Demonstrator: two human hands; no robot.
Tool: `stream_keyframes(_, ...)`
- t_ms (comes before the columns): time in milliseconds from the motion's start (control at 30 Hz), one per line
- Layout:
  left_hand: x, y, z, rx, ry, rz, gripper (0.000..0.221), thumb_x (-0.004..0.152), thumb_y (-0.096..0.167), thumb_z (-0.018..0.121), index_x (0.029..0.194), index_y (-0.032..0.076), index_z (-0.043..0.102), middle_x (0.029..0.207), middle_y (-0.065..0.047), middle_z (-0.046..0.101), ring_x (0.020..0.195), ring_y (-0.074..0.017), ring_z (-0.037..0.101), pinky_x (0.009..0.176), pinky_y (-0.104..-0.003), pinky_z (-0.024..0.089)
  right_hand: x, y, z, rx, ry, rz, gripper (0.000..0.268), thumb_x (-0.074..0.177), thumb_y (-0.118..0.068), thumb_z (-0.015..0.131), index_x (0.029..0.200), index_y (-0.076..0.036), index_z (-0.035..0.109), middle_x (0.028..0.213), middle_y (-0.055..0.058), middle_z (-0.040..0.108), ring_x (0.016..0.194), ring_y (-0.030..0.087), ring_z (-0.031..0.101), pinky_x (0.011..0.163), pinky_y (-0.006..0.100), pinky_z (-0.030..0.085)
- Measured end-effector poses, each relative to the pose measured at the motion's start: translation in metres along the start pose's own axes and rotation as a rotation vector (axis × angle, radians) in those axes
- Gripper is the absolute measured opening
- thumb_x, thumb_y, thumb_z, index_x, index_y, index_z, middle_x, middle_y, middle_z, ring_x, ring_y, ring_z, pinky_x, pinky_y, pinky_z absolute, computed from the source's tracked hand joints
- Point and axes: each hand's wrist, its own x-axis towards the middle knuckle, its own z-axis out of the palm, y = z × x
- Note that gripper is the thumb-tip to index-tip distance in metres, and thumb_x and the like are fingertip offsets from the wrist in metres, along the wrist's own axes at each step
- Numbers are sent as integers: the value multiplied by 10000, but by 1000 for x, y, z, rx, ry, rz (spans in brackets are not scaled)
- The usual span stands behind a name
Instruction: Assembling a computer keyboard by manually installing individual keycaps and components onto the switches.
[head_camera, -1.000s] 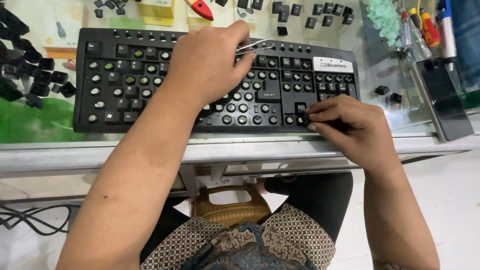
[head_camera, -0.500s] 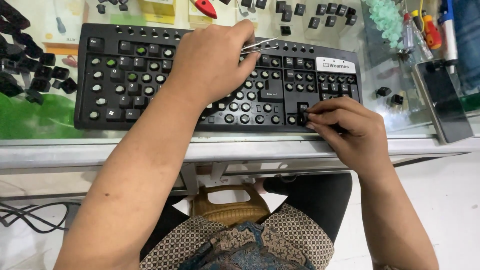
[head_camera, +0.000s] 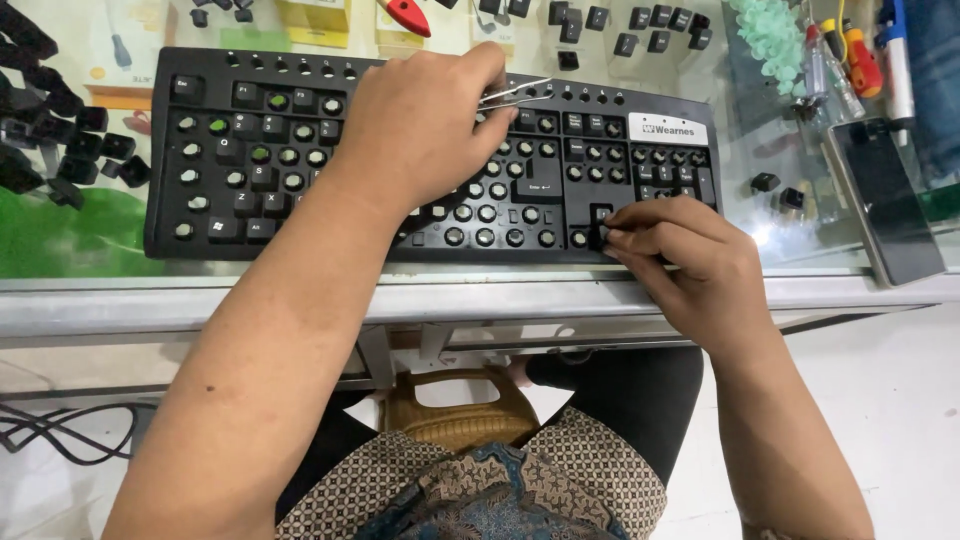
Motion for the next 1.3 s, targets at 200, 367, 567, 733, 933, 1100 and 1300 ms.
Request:
stream_keyframes(200, 2, 3, -3, -22, -53, -39, 244, 1026, 370, 687, 1107, 142, 656, 813, -97, 742, 723, -402, 700, 545, -567, 526, 5, -3, -2, 65, -10, 61, 184, 943, 77, 746, 834, 17, 610, 1087, 205, 692, 1006, 298, 712, 863, 350, 595)
stream_keyframes(367, 0, 5, -2, -25, -80, -68, 250, 1025, 379, 680, 1111, 145, 658, 812, -111, 739, 734, -423, 701, 561, -581, 525, 0, -2, 4, 47, 43, 10, 169, 973, 49, 715, 849, 12, 606, 1079, 199, 695, 959, 310, 676, 868, 380, 535)
stream_keyframes(567, 1, 11, -13, -20, -107, -92, 225, 1072, 370, 646, 1088, 147, 621, 704, -50, 672, 599, -314, 645, 542, -488, 490, -3, -1, 4, 35, 98, 22, 91, 968, 1, 734, 917, 14, 660, 1093, 175, 711, 984, 295, 692, 873, 378, 554)
stream_keyframes(733, -2, 22, -15, -11, -85, -153, 230, 1035, 444, 482, 1196, 290, 542, 875, -144, 746, 860, -460, 746, 815, -578, 563, 3, -10, -7, 303, 206, 211, 157, 836, 123, 776, 935, 8, 735, 931, 164, 770, 802, 303, 724, 746, 415, 577)
stream_keyframes(933, -25, 83, -18, -350, -148, -210, 265, 879, 259, 648, 1116, 156, 588, 836, -178, 752, 913, -470, 728, 798, -571, 554, -21, 16, 2, 574, 412, 370, 450, 895, 75, 763, 1289, -3, 560, 1099, 120, 725, 945, 174, 641, 793, 310, 514)
stream_keyframes(1100, -30, 118, -16, -618, -142, -237, 225, 875, 183, 695, 1099, 161, 694, 928, -137, 787, 983, -390, 745, 815, -461, 587, -14, 9, 2, 498, 300, 395, 520, 861, 76, 772, 1331, -23, 572, 1046, 154, 758, 913, 251, 717, 804, 404, 590)
stream_keyframes(1300, -30, 133, -12, -702, -79, -145, 275, 894, 57, 723, 1162, 114, 730, 1080, -135, 781, 1089, -378, 726, 883, -440, 597, -14, 4, 0, 477, 284, 385, 622, 834, 114, 772, 1391, -4, 521, 1032, 177, 750, 959, 294, 753, 872, 438, 619)
